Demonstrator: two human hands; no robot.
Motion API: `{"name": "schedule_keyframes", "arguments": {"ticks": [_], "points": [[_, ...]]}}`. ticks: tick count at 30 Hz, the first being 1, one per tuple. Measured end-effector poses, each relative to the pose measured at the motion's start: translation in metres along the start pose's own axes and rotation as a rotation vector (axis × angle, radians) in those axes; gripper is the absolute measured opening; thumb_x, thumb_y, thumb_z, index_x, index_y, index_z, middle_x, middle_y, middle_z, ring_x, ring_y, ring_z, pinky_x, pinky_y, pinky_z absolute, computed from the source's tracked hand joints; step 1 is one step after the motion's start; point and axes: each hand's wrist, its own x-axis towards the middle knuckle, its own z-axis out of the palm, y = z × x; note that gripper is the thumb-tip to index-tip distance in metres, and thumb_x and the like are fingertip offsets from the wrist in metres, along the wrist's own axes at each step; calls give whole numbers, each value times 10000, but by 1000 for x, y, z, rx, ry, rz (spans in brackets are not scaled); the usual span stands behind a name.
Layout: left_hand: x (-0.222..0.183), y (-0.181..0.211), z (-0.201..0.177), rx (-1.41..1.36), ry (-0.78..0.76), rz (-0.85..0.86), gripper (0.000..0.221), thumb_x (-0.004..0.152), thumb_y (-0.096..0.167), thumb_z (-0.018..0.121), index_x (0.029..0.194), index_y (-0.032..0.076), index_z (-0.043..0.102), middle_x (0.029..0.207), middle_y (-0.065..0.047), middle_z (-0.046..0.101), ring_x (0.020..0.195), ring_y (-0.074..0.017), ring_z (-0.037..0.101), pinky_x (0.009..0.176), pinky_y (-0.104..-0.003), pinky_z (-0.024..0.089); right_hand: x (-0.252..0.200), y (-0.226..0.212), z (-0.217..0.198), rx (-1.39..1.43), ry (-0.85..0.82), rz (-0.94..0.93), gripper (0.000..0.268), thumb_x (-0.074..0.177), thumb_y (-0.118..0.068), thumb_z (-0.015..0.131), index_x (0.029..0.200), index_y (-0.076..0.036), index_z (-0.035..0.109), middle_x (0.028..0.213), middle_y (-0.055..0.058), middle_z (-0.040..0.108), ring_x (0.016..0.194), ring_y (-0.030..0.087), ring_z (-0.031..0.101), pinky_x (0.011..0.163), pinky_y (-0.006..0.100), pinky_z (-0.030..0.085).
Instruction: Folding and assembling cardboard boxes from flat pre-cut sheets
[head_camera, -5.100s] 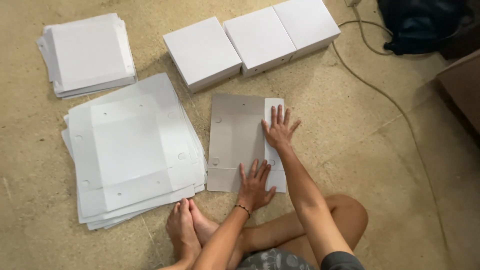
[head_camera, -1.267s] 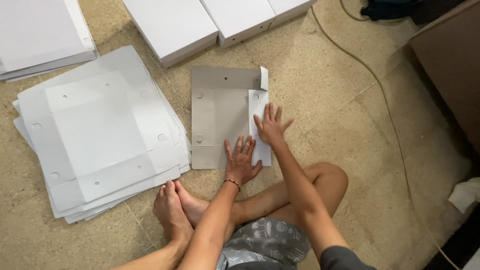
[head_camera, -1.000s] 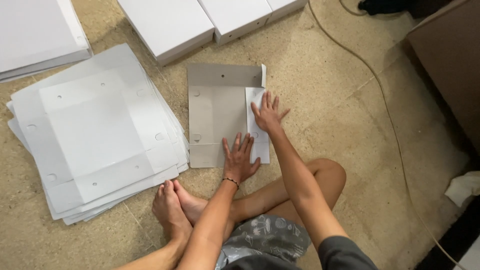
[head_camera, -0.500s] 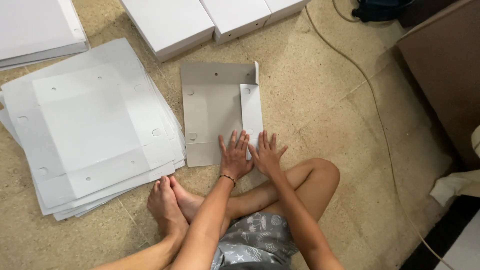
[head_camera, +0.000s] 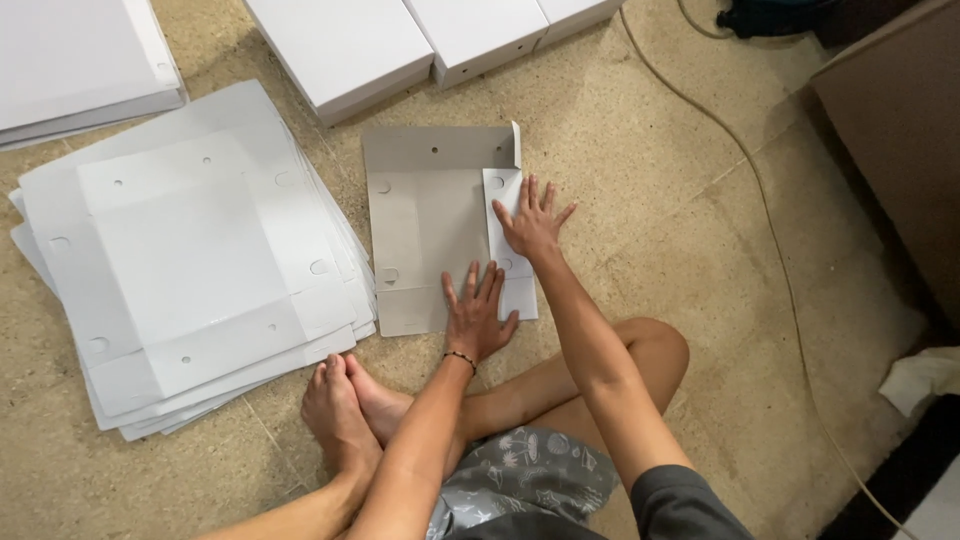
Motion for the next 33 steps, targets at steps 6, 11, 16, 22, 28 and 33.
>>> {"name": "schedule_keyframes", "arguments": {"ticks": [6,11,16,22,28,33], "points": [[0,-1,15,-38,39,-12,700,754,503,422,1356,151,355,1394,-19,368,1309,-264,274,1027,-655,141,-97,4,-9,-26,-108,-94,709,901,-599,100,1442,-142,93,1507,31,47,1374,331,10,1005,697,25],[0,-3,19,-15,27,-12,672,771,491,387,1345,143,363,1408,-18,345,1314,-267,256,1032,-657,98,-174,16,-2,-20,-281,-54,737,885,-621,56,1438,-134,83,1504,34,47,1374,306,22,987,706,6],[-2,1,8,24,1,4,661,786,485,415,1349,142,360,1417,-29,326,1321,-272,236,1036,-653,86,-204,7,-8,-110,-335,-37,811,846,-669,21,1431,-111,97,1501,57,51,1377,291,19,1031,654,-12],[0,-2,33,34,41,-11,701,734,493,408,1345,153,367,1409,-8,341,1322,-260,243,1040,-654,88,-169,8,13,-47,-202,45,662,908,-525,132,1441,-136,72,1508,20,44,1377,310,9,981,716,-21],[0,-2,24,12,55,-13,690,716,478,415,1331,165,390,1398,9,359,1312,-244,266,1043,-646,101,-173,14,13,-36,-232,83,747,871,-640,23,1442,-159,54,1504,-5,28,1377,288,-31,974,716,-65],[-1,-1,14,-18,35,6,685,744,485,407,1336,143,382,1402,-16,352,1319,-262,249,1034,-655,109,-201,17,1,-226,-345,8,811,831,-684,1,1429,-155,145,1498,-1,93,1383,275,0,1040,633,-77]]}}
